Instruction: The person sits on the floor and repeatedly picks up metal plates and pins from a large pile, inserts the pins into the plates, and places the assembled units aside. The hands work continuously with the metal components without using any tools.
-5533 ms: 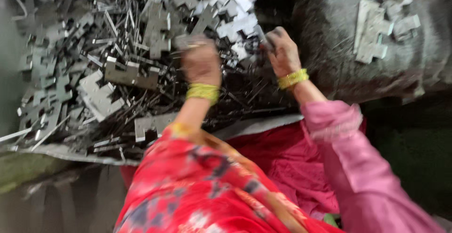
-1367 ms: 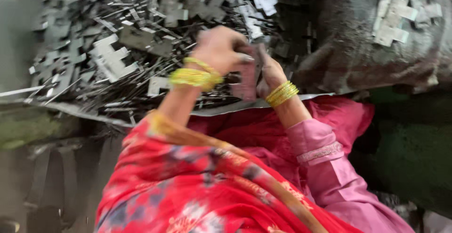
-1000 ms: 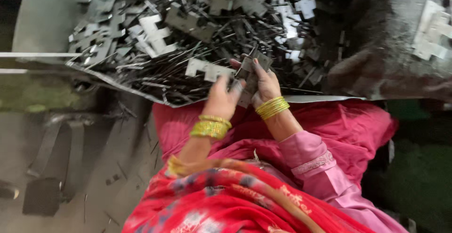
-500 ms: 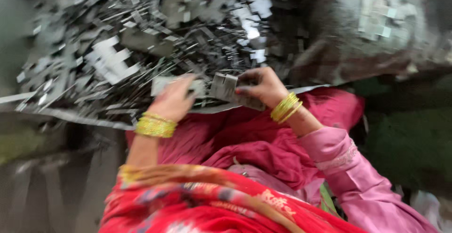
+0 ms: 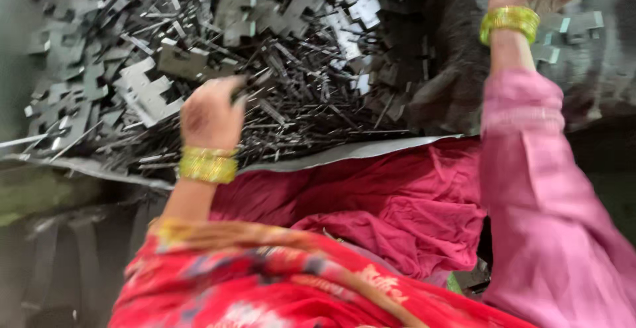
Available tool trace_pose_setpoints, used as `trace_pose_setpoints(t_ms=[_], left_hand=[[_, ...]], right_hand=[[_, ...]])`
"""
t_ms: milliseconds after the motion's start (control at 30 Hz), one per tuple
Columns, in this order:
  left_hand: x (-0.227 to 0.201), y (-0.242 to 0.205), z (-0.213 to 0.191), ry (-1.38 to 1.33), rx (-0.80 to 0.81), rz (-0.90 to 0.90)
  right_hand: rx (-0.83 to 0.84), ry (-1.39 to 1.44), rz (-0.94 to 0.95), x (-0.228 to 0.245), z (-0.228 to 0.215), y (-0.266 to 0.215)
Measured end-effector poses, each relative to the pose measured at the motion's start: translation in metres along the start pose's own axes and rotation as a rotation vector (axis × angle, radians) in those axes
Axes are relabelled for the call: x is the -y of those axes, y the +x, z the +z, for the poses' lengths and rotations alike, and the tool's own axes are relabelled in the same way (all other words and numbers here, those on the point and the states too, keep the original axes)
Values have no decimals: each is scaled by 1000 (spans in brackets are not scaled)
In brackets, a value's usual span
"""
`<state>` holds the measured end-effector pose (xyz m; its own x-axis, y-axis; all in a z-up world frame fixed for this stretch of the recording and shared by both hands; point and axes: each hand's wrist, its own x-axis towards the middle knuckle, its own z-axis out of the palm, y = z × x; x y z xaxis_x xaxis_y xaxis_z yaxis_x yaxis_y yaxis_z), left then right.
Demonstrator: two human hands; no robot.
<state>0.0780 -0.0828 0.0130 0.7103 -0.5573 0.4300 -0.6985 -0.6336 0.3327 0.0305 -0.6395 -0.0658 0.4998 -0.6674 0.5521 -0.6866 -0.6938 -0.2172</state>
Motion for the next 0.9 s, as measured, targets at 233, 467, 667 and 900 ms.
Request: trace_pose_setpoints(t_ms=[233, 467, 667, 900], left_hand=[[-62, -3, 15, -233, -10, 550], [-40, -48, -35, -437, -124, 240], [-7, -75, -26, -549, -318, -303], [-19, -14, 37, -492, -238, -302]], right_hand=[[1770, 1747, 618, 139, -105, -209], [1307, 2120, 270, 179, -132, -234], [623, 335, -324, 193, -6, -178], [303, 235, -623, 187, 12, -197]])
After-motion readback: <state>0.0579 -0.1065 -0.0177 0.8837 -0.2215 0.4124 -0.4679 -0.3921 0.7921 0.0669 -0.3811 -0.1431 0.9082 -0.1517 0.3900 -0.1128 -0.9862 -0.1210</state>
